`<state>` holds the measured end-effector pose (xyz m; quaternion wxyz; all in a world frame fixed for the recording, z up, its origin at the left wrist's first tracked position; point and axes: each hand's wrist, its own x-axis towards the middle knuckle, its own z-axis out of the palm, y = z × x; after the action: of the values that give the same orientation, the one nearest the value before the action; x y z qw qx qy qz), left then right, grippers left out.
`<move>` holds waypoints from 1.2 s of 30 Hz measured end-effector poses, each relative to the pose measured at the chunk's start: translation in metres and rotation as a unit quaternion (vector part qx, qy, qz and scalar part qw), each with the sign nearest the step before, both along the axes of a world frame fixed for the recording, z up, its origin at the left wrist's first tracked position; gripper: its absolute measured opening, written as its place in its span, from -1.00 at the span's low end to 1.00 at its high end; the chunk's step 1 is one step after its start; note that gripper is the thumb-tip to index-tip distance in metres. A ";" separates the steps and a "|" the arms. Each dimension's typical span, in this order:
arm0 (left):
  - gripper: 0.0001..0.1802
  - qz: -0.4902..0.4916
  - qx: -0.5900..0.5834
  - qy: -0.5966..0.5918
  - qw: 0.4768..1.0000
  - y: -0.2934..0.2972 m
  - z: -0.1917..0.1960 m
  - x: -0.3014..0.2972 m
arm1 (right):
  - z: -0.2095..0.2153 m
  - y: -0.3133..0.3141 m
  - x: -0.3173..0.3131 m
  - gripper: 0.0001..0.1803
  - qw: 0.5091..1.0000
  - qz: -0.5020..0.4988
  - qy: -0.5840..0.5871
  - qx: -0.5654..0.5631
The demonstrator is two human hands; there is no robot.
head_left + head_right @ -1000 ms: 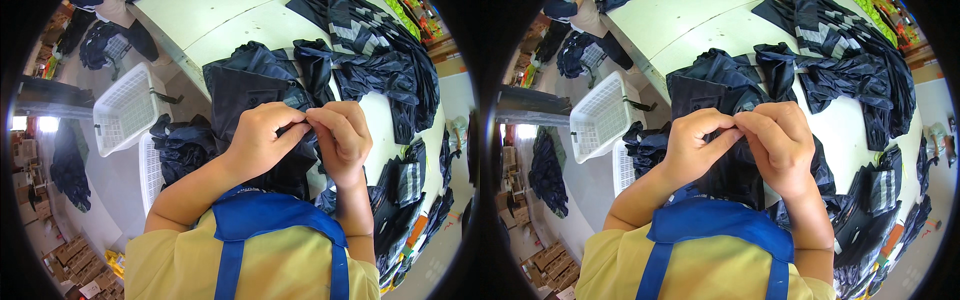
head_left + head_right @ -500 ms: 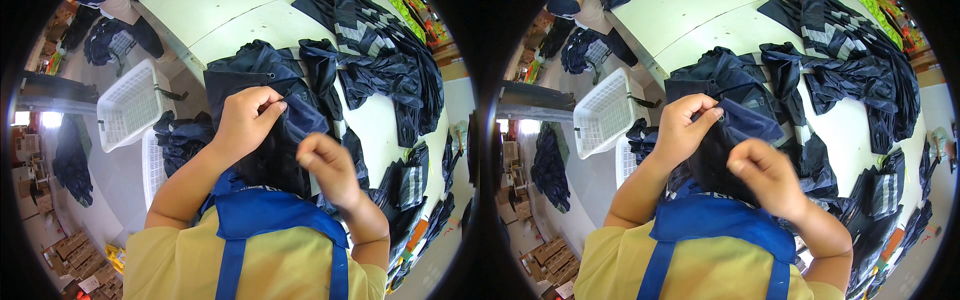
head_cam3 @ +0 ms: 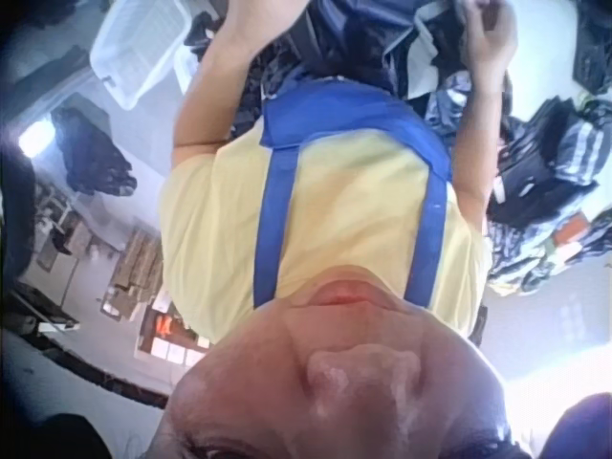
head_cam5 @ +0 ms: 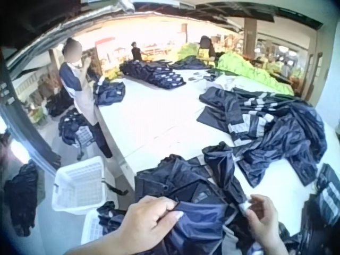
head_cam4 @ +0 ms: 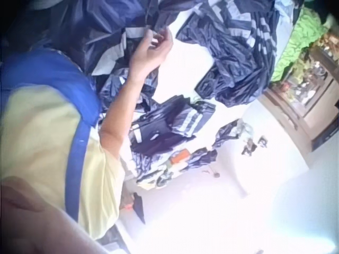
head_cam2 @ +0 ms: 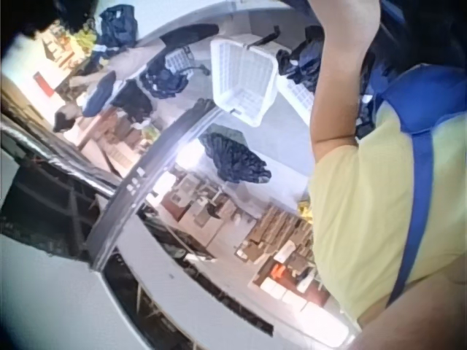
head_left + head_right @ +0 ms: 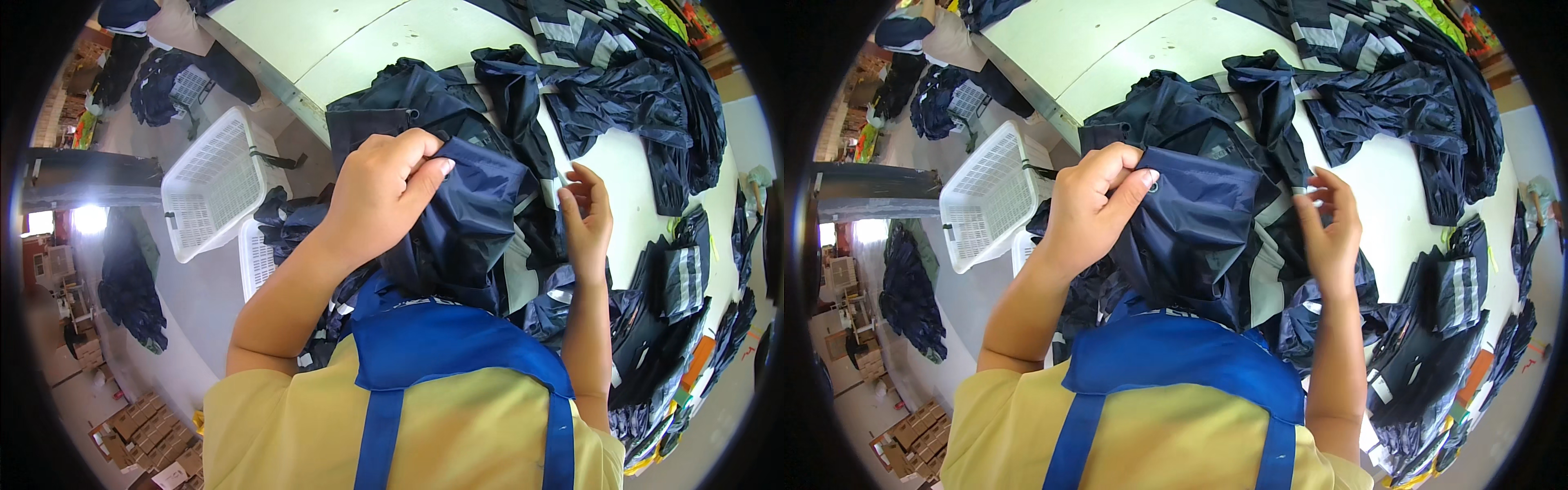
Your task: The person handles a dark jacket on a work table, unfolding and repositioning it. Using small scissors, the person trims loose threads and small fabric pieces from the jacket's seams and edges. The person continues trimming multiple areas of the jacket throughout the clip.
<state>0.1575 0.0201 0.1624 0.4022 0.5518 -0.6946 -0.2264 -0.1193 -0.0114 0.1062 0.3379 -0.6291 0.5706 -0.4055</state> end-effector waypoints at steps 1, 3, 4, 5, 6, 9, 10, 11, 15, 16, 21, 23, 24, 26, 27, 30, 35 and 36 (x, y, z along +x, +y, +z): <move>-0.85 0.000 -0.006 0.002 1.000 0.001 0.003 -0.004 | 0.017 0.007 0.015 -0.59 0.999 0.043 0.008 -0.032; -0.86 -0.015 -0.036 -0.010 0.999 -0.004 0.006 -0.016 | 0.034 0.015 0.021 -0.62 0.992 0.090 0.044 -0.083; -0.87 -0.021 -0.079 -0.035 0.996 -0.007 0.003 -0.014 | 0.029 0.013 0.014 -0.62 0.989 0.086 0.078 -0.091; -0.87 -0.004 -0.038 -0.033 0.999 -0.003 0.002 -0.013 | 0.015 0.009 -0.004 -0.62 0.988 0.032 0.106 -0.106; -0.88 0.002 -0.052 -0.014 0.999 -0.003 -0.003 -0.013 | -0.006 0.006 -0.028 -0.63 0.983 -0.028 0.136 -0.118; -0.87 0.028 -0.027 0.032 0.999 -0.001 -0.006 -0.015 | -0.078 0.030 -0.154 -0.68 0.918 -0.338 0.194 -0.072; -0.92 0.026 0.029 0.038 0.999 0.001 -0.005 -0.015 | -0.099 0.055 -0.201 -0.70 0.867 -0.420 0.252 -0.087; -0.91 0.012 0.048 0.072 0.996 -0.004 -0.013 -0.015 | -0.112 0.085 -0.239 -0.67 0.812 -0.491 0.314 -0.015; -0.90 -0.045 0.107 0.147 0.982 -0.016 -0.009 -0.050 | -0.142 0.195 -0.312 -0.48 0.641 -0.640 0.374 0.197; -0.91 -0.056 0.126 0.147 0.979 -0.019 -0.004 -0.061 | -0.149 0.213 -0.321 -0.44 0.642 -0.631 0.381 0.212; -0.93 -0.113 0.148 0.166 0.968 -0.026 0.007 -0.086 | -0.163 0.220 -0.348 -0.44 0.686 -0.587 0.370 0.217; -0.93 -0.122 0.121 0.122 0.977 -0.025 0.006 -0.094 | -0.172 0.193 -0.367 -0.52 0.742 -0.506 0.422 0.121; -0.92 -0.131 0.096 0.086 0.983 -0.027 0.008 -0.099 | -0.184 0.194 -0.401 -0.52 0.767 -0.435 0.465 0.084; -0.88 -0.147 0.122 0.051 0.980 -0.024 0.015 -0.109 | -0.167 0.161 -0.379 -0.42 0.791 -0.463 0.372 0.149; -0.84 -0.175 0.088 0.025 0.980 -0.028 0.017 -0.118 | -0.175 0.175 -0.393 -0.39 0.781 -0.449 0.395 0.183; -0.85 -0.198 0.050 0.078 0.976 -0.028 0.016 -0.121 | -0.215 0.164 -0.450 -0.51 0.768 -0.373 0.450 0.262; -0.86 -0.141 0.111 0.153 0.972 -0.018 0.016 -0.107 | -0.205 0.178 -0.500 -0.76 0.842 -0.533 -0.017 0.080; -0.87 -0.137 0.128 0.165 0.968 -0.018 0.015 -0.105 | -0.165 0.167 -0.454 -0.80 0.852 -0.517 -0.084 0.024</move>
<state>0.0524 0.0019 0.1772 0.4021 0.4533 -0.6532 -0.4541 -0.5737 0.1555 -0.0588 0.1409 -0.1986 0.7925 -0.5591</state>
